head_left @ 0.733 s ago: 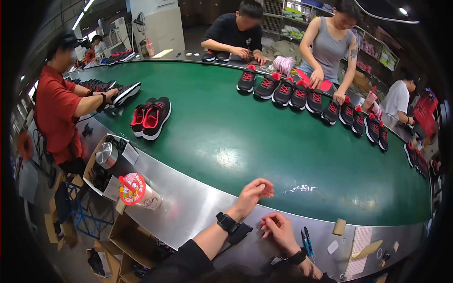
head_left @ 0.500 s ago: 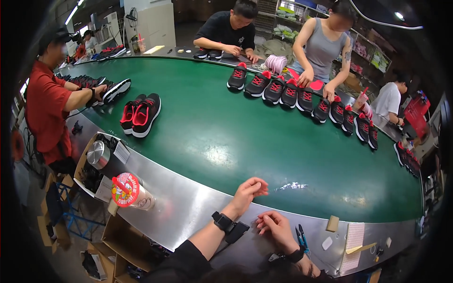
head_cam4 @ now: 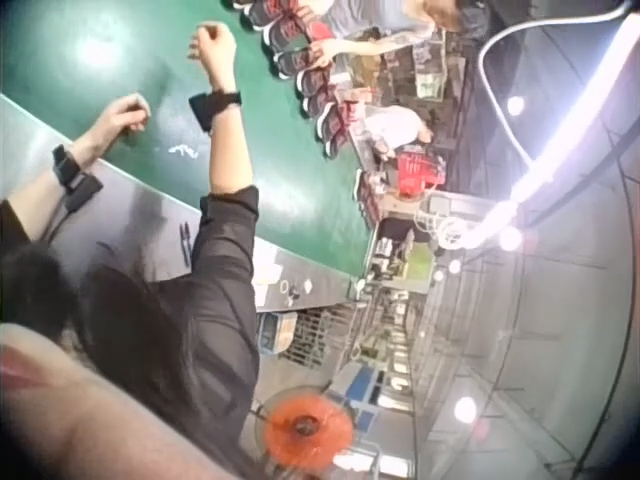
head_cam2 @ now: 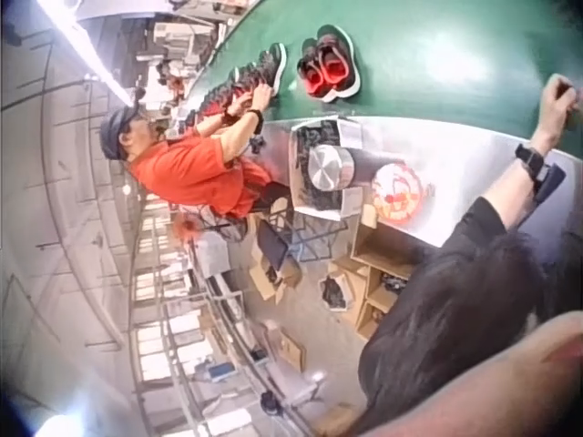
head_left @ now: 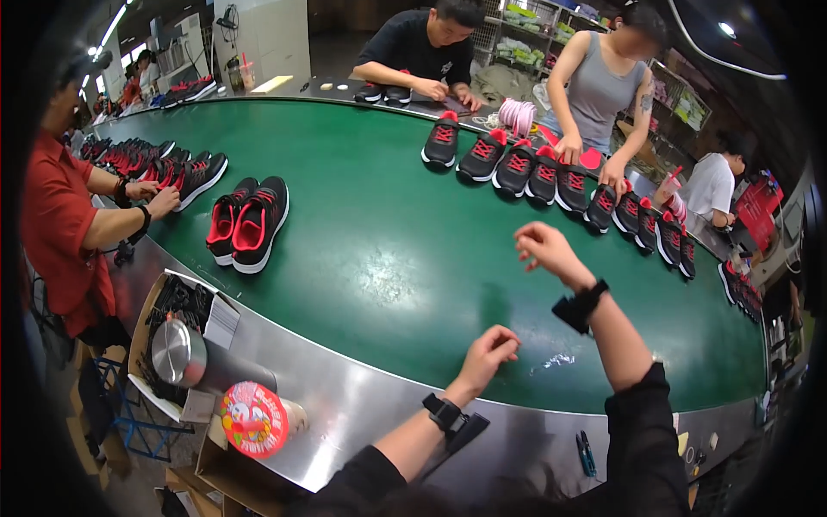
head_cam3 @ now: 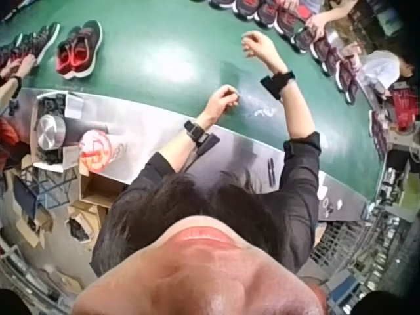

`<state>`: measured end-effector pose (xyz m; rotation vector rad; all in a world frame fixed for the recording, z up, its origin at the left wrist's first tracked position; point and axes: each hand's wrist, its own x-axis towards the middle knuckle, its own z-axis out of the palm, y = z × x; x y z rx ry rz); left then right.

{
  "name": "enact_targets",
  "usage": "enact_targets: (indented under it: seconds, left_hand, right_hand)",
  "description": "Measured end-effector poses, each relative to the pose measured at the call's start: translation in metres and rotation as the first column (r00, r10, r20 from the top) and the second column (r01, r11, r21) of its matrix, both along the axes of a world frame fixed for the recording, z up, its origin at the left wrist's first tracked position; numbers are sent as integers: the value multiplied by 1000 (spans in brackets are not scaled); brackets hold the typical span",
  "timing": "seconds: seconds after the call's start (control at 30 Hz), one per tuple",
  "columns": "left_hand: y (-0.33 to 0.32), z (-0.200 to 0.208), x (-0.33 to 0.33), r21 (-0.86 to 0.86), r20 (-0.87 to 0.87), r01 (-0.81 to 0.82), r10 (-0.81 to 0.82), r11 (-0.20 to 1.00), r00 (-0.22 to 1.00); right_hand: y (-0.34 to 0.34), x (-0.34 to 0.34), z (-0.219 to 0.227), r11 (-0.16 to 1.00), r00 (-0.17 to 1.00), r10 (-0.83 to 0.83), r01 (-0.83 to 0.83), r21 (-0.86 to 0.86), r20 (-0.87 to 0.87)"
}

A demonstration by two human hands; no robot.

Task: The recorder is inspecting and organizing newly manufactured shoes on a conveyor belt in a shoe factory.

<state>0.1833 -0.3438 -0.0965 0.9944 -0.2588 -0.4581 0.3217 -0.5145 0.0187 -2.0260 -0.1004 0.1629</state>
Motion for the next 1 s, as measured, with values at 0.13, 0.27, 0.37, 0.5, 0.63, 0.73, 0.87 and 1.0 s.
enact_targets:
  seconds: [0.13, 0.27, 0.37, 0.5, 0.63, 0.73, 0.87, 1.0]
  left_hand:
    - [0, -1, 0, -57, -17, 1, -2, 998, 1000]
    - [-15, -15, -3, -159, -151, -40, 15, 987, 988]
    - [-41, -50, -30, -43, -248, -273, 255, 961, 935]
    - [-65, -96, -34, 82, -207, -315, 325, 946, 923]
    - [-22, 4, -22, 22, -443, -324, 300, 946, 845]
    - [-18, -22, -11, -219, -512, 5, -119, 976, 851]
    - [-27, -24, -10, -107, -497, 147, -182, 983, 849]
    - [-36, 2, -11, -14, -359, -305, 280, 952, 890]
  right_hand:
    - [24, 129, -32, 961, 1000, -30, 30, -275, 3]
    - [70, 220, -78, 990, 961, -103, 124, 64, -258]
    - [139, 251, -105, 932, 972, -84, 154, 329, -217]
    - [154, 283, -107, 794, 973, -132, 219, 568, -190]
    - [147, 270, -104, 787, 963, -194, 268, 556, -190]
    - [146, 249, -106, 768, 932, -296, 362, 528, -208]
    - [159, 214, -104, 647, 868, -413, 493, 581, -276]
    - [145, 220, -101, 578, 813, -560, 523, 626, -162]
